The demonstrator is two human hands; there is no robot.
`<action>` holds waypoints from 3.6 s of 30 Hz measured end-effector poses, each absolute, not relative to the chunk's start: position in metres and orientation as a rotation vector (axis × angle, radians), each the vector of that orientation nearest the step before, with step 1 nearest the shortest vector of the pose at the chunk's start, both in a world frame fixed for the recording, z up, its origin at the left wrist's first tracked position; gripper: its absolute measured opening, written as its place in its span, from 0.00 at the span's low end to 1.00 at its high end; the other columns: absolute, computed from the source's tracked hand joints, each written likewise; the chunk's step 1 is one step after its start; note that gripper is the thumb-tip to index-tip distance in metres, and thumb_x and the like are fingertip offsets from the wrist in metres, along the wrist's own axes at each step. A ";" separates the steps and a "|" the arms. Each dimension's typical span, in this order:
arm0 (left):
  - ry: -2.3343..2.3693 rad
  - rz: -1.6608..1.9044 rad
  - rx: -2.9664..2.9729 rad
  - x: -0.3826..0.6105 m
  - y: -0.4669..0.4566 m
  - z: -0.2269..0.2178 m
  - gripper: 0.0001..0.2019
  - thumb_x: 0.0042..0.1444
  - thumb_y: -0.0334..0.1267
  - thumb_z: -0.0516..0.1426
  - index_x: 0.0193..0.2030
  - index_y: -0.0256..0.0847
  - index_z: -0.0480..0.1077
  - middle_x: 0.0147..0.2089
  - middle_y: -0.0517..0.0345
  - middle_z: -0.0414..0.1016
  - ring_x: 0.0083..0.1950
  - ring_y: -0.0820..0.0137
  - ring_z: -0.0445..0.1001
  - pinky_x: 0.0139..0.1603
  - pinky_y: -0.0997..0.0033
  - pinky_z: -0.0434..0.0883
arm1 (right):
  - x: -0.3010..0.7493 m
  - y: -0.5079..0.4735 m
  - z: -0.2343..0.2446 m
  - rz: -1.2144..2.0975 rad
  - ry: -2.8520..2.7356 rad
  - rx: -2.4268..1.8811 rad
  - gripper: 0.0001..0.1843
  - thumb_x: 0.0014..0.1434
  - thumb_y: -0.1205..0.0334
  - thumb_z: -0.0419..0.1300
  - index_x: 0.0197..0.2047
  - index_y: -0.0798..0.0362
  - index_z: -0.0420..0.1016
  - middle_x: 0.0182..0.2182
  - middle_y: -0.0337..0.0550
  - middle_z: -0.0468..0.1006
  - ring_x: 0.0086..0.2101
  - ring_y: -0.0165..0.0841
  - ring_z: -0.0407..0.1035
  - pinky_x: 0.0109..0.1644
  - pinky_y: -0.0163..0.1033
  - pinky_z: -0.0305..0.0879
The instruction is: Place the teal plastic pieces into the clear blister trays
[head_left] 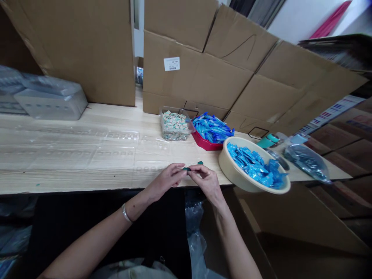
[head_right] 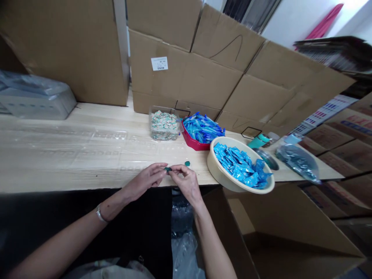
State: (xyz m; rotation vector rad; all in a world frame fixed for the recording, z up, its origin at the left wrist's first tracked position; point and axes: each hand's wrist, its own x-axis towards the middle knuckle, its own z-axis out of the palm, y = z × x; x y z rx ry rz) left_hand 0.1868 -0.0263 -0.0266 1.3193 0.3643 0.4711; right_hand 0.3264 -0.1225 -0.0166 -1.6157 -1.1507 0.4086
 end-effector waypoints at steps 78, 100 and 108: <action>0.443 0.412 2.739 0.187 -0.037 -0.057 0.15 0.56 0.22 0.47 0.46 0.38 0.67 0.43 0.51 0.70 0.43 0.66 0.70 0.43 0.67 0.68 | 0.417 -0.112 -0.056 -0.094 -1.772 -1.653 0.11 0.59 0.69 0.52 0.38 0.51 0.75 0.39 0.48 0.77 0.41 0.35 0.72 0.45 0.43 0.69; 0.371 0.482 0.570 0.189 -0.015 -0.033 0.20 0.57 0.49 0.51 0.44 0.32 0.68 0.44 0.43 0.71 0.36 0.71 0.71 0.40 0.68 0.67 | 0.321 -0.122 -0.009 0.109 -1.571 -1.655 0.10 0.56 0.61 0.59 0.43 0.48 0.74 0.39 0.44 0.72 0.40 0.36 0.67 0.46 0.44 0.65; 0.355 0.460 0.560 0.189 -0.022 -0.024 0.22 0.57 0.52 0.49 0.47 0.33 0.66 0.45 0.46 0.70 0.39 0.67 0.71 0.35 0.69 0.68 | 0.289 -0.114 -0.017 -0.073 -1.620 -1.700 0.12 0.55 0.66 0.58 0.45 0.50 0.73 0.41 0.46 0.71 0.42 0.38 0.64 0.47 0.47 0.62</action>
